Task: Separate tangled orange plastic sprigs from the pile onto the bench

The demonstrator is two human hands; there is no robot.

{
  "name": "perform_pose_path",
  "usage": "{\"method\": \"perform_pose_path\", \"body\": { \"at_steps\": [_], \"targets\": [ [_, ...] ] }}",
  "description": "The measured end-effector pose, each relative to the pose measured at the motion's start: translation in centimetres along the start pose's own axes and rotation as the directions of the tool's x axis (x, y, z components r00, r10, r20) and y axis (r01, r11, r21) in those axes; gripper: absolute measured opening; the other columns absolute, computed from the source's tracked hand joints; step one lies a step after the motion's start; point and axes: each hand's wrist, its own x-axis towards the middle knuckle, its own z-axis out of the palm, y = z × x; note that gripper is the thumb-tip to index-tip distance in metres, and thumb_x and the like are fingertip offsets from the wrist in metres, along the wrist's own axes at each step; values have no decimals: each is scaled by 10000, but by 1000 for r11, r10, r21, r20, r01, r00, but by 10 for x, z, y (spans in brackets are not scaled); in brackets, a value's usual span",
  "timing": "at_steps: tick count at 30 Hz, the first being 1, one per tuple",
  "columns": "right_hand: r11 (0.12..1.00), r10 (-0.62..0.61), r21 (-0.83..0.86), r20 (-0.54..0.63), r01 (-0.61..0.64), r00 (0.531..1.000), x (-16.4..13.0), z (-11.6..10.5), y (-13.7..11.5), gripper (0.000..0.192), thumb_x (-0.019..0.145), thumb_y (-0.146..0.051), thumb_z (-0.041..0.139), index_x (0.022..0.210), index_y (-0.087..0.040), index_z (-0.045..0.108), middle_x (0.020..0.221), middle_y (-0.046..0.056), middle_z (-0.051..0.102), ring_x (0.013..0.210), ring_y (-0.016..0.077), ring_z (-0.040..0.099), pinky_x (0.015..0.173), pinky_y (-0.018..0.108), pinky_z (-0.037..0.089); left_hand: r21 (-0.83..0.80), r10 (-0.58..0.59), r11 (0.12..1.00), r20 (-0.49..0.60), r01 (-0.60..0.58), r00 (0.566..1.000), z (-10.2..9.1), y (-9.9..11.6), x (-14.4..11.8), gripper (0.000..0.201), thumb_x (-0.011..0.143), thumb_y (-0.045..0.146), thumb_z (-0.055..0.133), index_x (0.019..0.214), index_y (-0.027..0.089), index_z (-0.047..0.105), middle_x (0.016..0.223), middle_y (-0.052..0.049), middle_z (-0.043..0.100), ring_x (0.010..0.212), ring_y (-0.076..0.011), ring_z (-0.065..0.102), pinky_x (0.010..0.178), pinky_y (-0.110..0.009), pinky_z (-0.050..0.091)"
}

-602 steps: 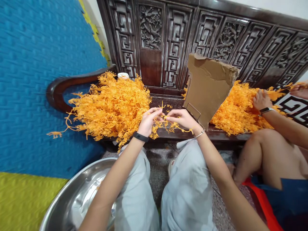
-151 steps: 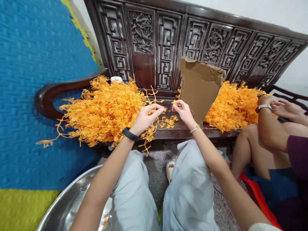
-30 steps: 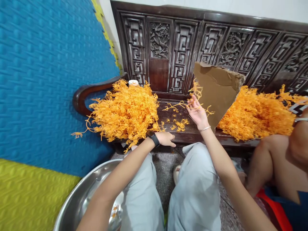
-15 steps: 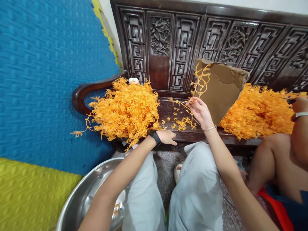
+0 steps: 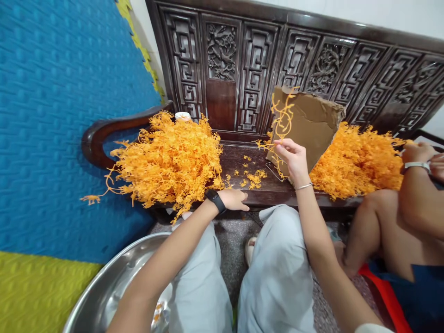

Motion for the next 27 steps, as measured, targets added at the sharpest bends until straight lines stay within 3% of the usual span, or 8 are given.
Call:
{"method": "perform_pose_path", "body": {
  "at_steps": [6,12,15,21,27],
  "targets": [
    [996,59,-78,111,-50,992,32,19,9,133,651,-270,720,770,-210,727,841,23,691,758,147,622,770,320,504,5,50,999,-25,-50,998,4,2,-9,423,820,426,432,1112,145,550,1076,-146,647,961,-257,613,748,-307,447],
    [967,205,-188,176,-171,963,76,47,67,221,626,-284,726,803,-152,723,772,59,706,669,156,643,727,334,521,-10,123,992,-33,-123,992,7,-3,-23,436,831,435,433,1130,134,534,1041,-159,659,953,-278,621,757,-340,459],
    [921,271,-323,126,-218,954,96,61,102,217,636,-273,713,804,-138,721,753,67,715,686,167,656,728,324,523,-18,165,986,9,-165,986,9,-7,-28,444,825,476,441,1103,147,546,1015,-147,672,922,-280,635,728,-339,473],
    [832,291,-501,25,-240,956,132,83,175,116,610,-167,682,710,-125,725,690,72,713,710,206,654,736,333,500,26,244,969,59,-246,968,10,-8,-26,441,827,460,471,1086,113,560,1010,-166,671,897,-282,646,734,-354,481],
    [724,293,-620,-120,-302,949,144,89,235,255,721,-178,547,890,-74,707,874,141,700,855,246,639,820,376,472,41,266,963,9,-266,964,4,-5,-22,446,828,444,484,1001,62,632,948,-166,685,860,-255,644,723,-337,466]
  ]
}}
